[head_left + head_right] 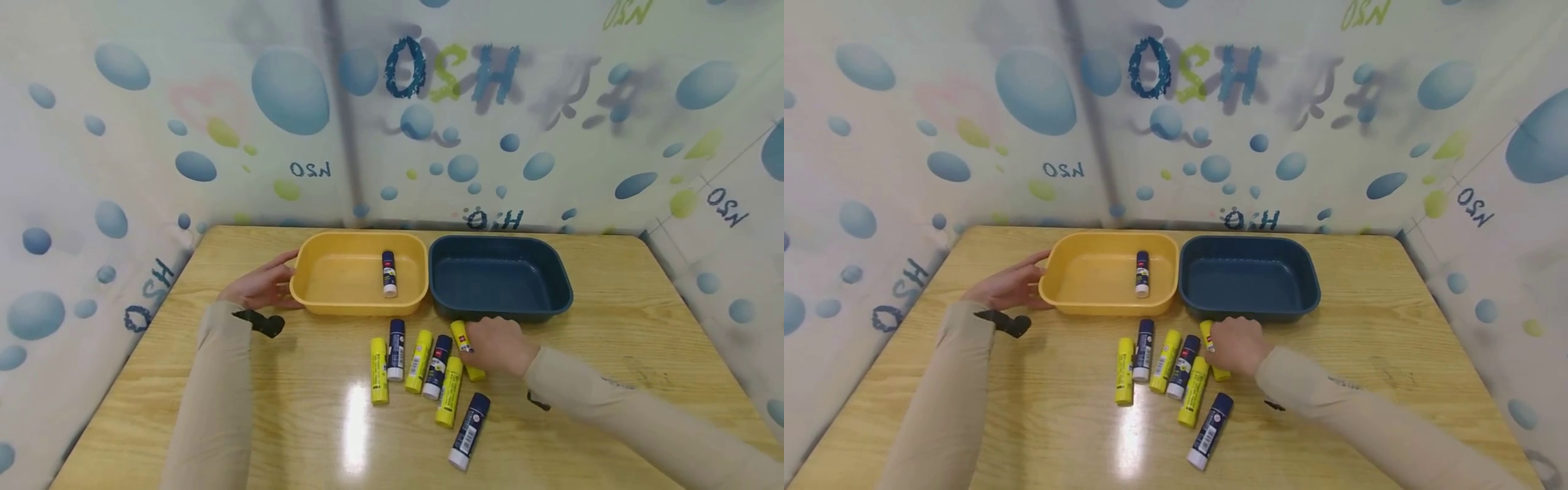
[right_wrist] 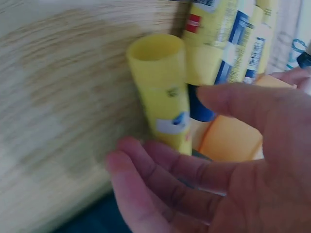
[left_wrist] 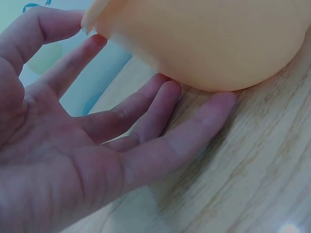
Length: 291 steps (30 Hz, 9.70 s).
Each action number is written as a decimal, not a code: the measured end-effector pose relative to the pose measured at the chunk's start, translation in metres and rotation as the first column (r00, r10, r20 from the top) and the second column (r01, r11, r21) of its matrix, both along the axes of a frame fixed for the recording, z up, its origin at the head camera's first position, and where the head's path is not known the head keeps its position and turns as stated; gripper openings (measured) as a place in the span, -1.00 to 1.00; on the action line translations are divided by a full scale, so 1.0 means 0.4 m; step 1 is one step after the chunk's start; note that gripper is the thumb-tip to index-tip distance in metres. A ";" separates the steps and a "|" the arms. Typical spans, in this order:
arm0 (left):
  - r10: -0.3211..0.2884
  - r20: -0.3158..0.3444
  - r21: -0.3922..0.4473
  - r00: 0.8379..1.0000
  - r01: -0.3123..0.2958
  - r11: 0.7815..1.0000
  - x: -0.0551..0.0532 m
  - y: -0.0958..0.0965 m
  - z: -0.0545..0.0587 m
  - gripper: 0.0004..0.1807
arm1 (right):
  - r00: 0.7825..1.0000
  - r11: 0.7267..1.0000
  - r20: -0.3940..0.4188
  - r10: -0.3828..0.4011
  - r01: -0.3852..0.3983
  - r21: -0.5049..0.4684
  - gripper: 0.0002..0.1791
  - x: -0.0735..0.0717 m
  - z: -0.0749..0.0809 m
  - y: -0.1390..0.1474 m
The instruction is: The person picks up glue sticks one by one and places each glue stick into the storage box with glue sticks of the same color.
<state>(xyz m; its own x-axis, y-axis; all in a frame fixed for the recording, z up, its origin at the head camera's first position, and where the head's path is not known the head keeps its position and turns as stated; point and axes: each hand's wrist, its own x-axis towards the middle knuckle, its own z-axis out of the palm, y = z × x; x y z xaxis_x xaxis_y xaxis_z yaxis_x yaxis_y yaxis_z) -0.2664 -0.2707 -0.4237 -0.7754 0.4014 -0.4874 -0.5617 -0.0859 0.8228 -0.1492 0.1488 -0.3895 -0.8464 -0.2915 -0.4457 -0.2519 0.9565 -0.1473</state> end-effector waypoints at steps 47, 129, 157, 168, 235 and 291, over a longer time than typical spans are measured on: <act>-0.005 0.011 0.034 1.000 0.004 0.999 -0.003 -0.002 -0.005 -0.31 | 0.998 0.987 0.054 -0.015 0.023 -0.160 -0.66 0.014 0.032 0.062; -0.003 0.015 0.046 1.000 0.003 0.999 0.003 -0.005 -0.017 -0.33 | 0.926 0.941 0.228 -0.302 0.328 -0.087 -0.64 -0.361 0.047 0.199; -0.006 0.003 0.026 1.000 0.006 1.000 -0.002 -0.007 -0.012 -0.31 | 0.912 0.952 0.299 -0.281 0.304 -0.029 -0.67 -0.347 0.057 0.247; -0.011 0.008 0.034 1.000 0.010 0.999 0.003 -0.006 -0.011 -0.29 | 0.963 0.979 0.207 -0.172 0.190 -0.071 -0.62 -0.284 0.109 0.239; -0.017 0.011 0.052 1.000 0.016 0.999 -0.002 -0.014 -0.017 -0.30 | 0.754 0.750 -0.171 0.634 -0.653 -0.101 -0.66 0.212 -0.052 0.039; -0.060 -0.025 0.065 0.998 0.062 0.996 0.001 -0.023 -0.017 -0.30 | 0.614 0.681 -0.345 0.709 -0.724 0.109 -0.67 0.012 0.120 0.041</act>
